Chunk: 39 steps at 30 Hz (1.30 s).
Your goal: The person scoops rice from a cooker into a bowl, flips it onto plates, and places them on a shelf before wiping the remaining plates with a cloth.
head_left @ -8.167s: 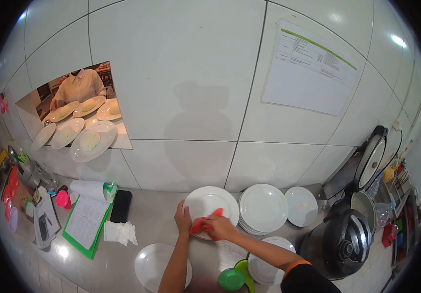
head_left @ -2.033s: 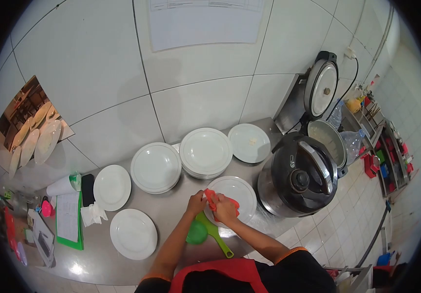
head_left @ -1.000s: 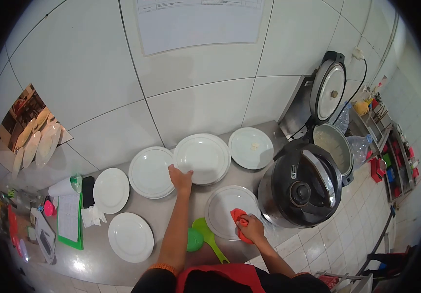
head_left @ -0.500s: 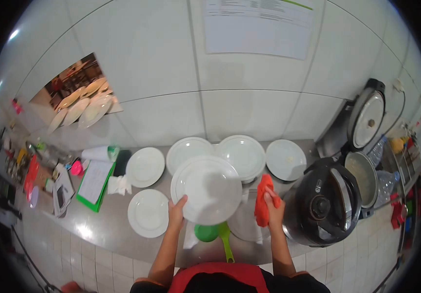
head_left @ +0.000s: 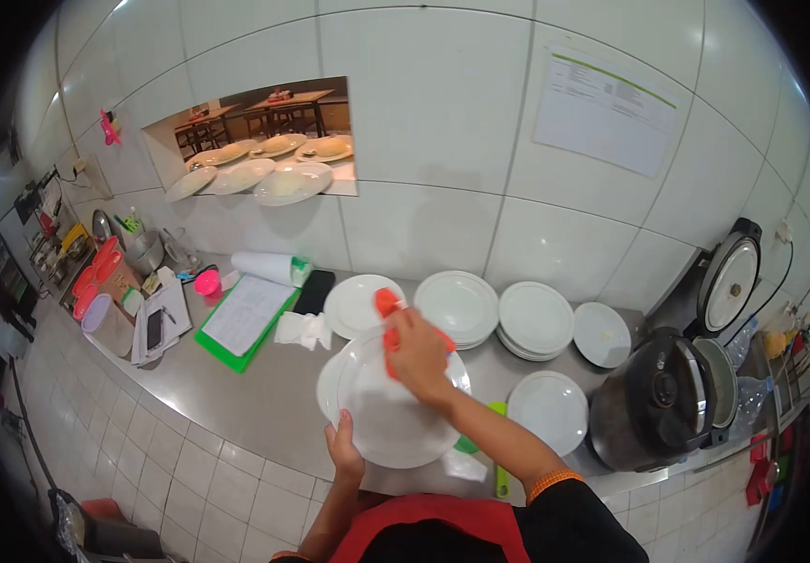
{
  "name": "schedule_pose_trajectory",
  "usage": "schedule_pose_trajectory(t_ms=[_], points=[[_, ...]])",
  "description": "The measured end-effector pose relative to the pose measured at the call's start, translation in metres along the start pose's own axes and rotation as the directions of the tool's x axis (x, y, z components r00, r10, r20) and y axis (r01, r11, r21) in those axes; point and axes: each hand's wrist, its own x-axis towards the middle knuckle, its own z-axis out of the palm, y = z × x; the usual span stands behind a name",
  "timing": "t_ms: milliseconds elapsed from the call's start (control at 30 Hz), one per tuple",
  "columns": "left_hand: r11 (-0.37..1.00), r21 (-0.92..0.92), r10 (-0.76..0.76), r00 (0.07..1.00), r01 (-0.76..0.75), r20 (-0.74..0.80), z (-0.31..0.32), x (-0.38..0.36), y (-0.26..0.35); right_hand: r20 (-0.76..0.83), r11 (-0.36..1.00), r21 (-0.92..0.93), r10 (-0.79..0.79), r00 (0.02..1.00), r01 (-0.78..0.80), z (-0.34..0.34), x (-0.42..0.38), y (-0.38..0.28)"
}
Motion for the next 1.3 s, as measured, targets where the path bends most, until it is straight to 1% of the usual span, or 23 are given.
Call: schedule_pose_trajectory(t_ms=[67, 133, 233, 300, 367, 400, 467, 533, 567, 633, 667, 767, 800, 867, 933, 967, 1000, 1067, 1100, 1167, 1200, 1267, 1300], points=[[0.995, 0.016, 0.102, 0.993, -0.101, -0.062, -0.026, 0.013, 0.014, 0.008, 0.993, -0.099, 0.065, 0.998, -0.064, 0.021, -0.004, 0.0], [0.995, -0.017, 0.092, 0.989, -0.094, -0.115, -0.056, 0.032, 0.031, 0.052, 0.967, -0.196, 0.175, 0.983, -0.161, 0.036, -0.021, -0.011], [0.994, -0.062, 0.072, 0.97, -0.089, -0.232, -0.1, 0.056, 0.038, 0.317, 0.944, -0.275, 0.266, 0.91, -0.18, 0.072, -0.074, -0.053], [0.992, -0.062, 0.084, 0.958, -0.105, -0.276, -0.123, 0.069, 0.035, 0.467, 0.98, -0.088, 0.198, 0.862, -0.177, 0.1, -0.113, -0.094], [0.989, -0.041, 0.109, 0.898, -0.139, -0.425, -0.138, 0.076, 0.03, 0.582, 0.948, 0.165, 0.129, 0.803, -0.273, 0.102, -0.119, -0.146], [0.988, -0.043, 0.118, 0.903, -0.149, -0.413, -0.154, 0.08, 0.028, 0.641, 0.907, 0.297, 0.042, 0.767, -0.297, 0.11, -0.12, -0.159], [0.999, -0.019, 0.021, 0.973, -0.026, -0.231, -0.19, 0.088, 0.022, 0.674, 0.917, 0.313, -0.033, 0.738, -0.245, 0.128, -0.116, -0.164], [0.999, 0.008, 0.051, 0.961, -0.051, -0.273, -0.214, 0.099, 0.015, 0.927, 0.544, 0.367, -0.15, 0.343, -0.755, 0.164, -0.128, -0.133], [0.997, 0.026, 0.078, 0.939, -0.074, -0.335, -0.225, 0.103, 0.012, 0.898, 0.377, 0.424, -0.294, 0.328, -0.823, 0.167, -0.133, -0.121], [0.999, 0.02, 0.034, 0.936, -0.029, -0.352, -0.255, 0.114, 0.012, 0.861, 0.45, 0.508, -0.246, 0.445, -0.734, 0.151, -0.139, -0.107], [1.0, 0.009, -0.003, 0.923, 0.007, -0.385, -0.268, 0.118, 0.013, 0.863, 0.456, 0.504, -0.235, 0.447, -0.733, 0.139, -0.137, -0.095], [0.999, 0.041, 0.003, 0.893, 0.017, -0.449, -0.296, 0.111, 0.015, 0.959, -0.122, 0.282, 0.081, 0.273, -0.952, 0.092, -0.13, -0.053], [0.999, 0.036, -0.006, 0.894, 0.024, -0.448, -0.302, 0.108, 0.008, 0.906, -0.127, 0.394, 0.22, 0.361, -0.91, 0.083, -0.133, -0.026], [0.999, -0.028, -0.028, 0.9, 0.017, -0.436, -0.315, 0.101, -0.005, 0.534, -0.033, 0.687, 0.701, 0.473, -0.726, 0.074, -0.137, 0.025], [0.993, 0.051, -0.07, 0.887, 0.105, -0.457, -0.314, 0.103, -0.024, 0.263, 0.126, 0.798, 0.808, 0.528, -0.59, 0.062, -0.117, 0.056], [0.974, 0.13, -0.103, 0.869, 0.188, -0.484, -0.314, 0.103, -0.029, 0.065, 0.305, 0.789, 0.823, 0.565, -0.534, 0.056, -0.1, 0.048], [0.97, 0.144, -0.105, 0.875, 0.194, -0.473, -0.313, 0.103, -0.019, 0.057, 0.298, 0.792, 0.833, 0.551, -0.532, 0.05, -0.091, 0.044], [0.88, 0.247, -0.393, 0.914, 0.407, -0.103, -0.305, 0.107, 0.007, 0.019, 0.226, 0.587, 0.956, 0.292, -0.778, 0.037, -0.093, 0.041], [0.833, 0.217, -0.507, 0.859, 0.509, -0.068, -0.312, 0.114, 0.005, -0.009, 0.211, 0.602, 0.966, 0.257, -0.771, 0.039, -0.11, 0.058], [0.736, 0.407, -0.619, 0.782, 0.541, 0.079, -0.311, 0.12, 0.025, -0.285, 0.666, 0.113, 0.733, 0.618, -0.737, 0.035, -0.165, 0.099], [0.649, 0.548, -0.705, 0.687, 0.528, 0.174, -0.31, 0.118, 0.036, -0.325, 0.626, 0.102, 0.755, 0.569, -0.773, 0.016, -0.189, 0.095], [0.608, 0.635, -0.738, 0.633, 0.476, 0.233, -0.31, 0.12, 0.039, -0.113, 0.54, -0.349, 0.787, 0.606, -0.766, -0.025, -0.205, 0.075], [0.599, 0.717, -0.724, 0.624, 0.357, 0.295, -0.32, 0.126, 0.03, -0.138, 0.307, -0.466, 0.901, 0.41, -0.83, -0.037, -0.207, 0.055]])
